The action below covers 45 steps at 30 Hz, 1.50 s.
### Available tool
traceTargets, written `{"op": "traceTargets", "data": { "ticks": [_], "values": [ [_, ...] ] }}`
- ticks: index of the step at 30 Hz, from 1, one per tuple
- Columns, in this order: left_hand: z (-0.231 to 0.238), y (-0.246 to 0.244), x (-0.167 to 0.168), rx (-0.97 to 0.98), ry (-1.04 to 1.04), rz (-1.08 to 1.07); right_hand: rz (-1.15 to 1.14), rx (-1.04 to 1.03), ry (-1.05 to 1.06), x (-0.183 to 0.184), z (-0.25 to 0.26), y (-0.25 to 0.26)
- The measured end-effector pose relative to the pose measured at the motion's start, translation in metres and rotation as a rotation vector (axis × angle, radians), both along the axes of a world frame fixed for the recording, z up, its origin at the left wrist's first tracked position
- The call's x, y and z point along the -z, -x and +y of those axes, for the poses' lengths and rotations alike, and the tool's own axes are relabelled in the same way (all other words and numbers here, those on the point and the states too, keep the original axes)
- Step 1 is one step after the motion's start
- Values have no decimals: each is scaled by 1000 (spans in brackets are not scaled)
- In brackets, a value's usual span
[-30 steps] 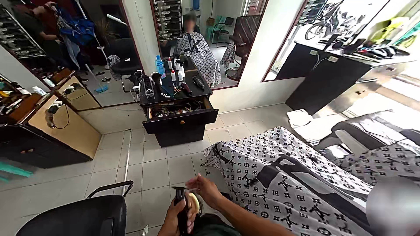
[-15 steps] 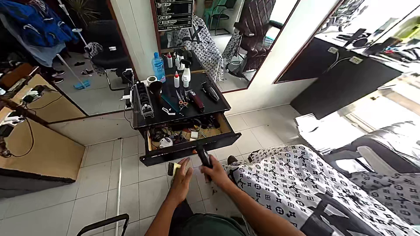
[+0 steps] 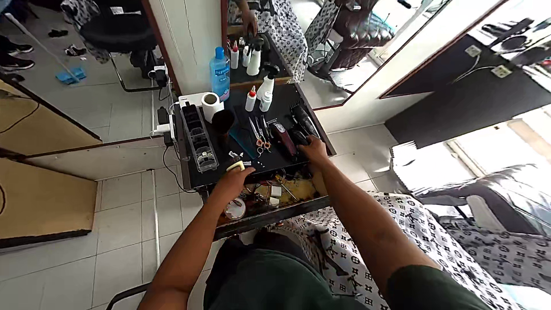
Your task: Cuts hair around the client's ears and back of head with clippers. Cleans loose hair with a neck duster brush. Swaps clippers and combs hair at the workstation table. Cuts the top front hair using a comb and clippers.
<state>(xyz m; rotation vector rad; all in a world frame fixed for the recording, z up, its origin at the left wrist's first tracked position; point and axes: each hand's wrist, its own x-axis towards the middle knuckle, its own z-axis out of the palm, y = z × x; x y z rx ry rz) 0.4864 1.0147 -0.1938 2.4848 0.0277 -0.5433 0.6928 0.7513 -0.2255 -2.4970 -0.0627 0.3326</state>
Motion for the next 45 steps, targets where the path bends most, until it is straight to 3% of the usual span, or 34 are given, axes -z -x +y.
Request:
{"op": "traceTargets", "data": {
  "ticks": [5,10,14,17,21,25,30,33,35,39,42,45],
  "values": [
    [7,-79,20,64,-40,-209,-191,-47,14,-2,3,-23],
    [13,-144,17,91,-251,-196,-217,57,72,-16,3,-65],
    [17,-152,20,129,-306,-321,-115,-43,103,8,1,-93],
    [24,-144,17,320,-421,-462,-151,-123,77,17,-1,-111],
    [33,-149,22,578,-566,-202,-139,-96,-25,15,-16,-99],
    [28,-165,10,729,-600,-93,-160,60,-405,3,-58,-45],
    [22,-178,12,898,-699,-90,-183,350,-871,-17,-103,88],
    [14,-177,11,910,-760,-35,-52,492,-1149,-6,-112,162],
    [12,-178,9,848,-741,-74,18,541,-1200,4,-122,204],
    [10,-161,-2,680,-606,-321,77,559,-1168,16,-139,279],
    [6,-126,-32,554,-451,-789,164,578,-1211,20,-139,322],
    [-19,-73,-72,460,-247,-1059,178,600,-1186,24,-150,358]
  ]
}}
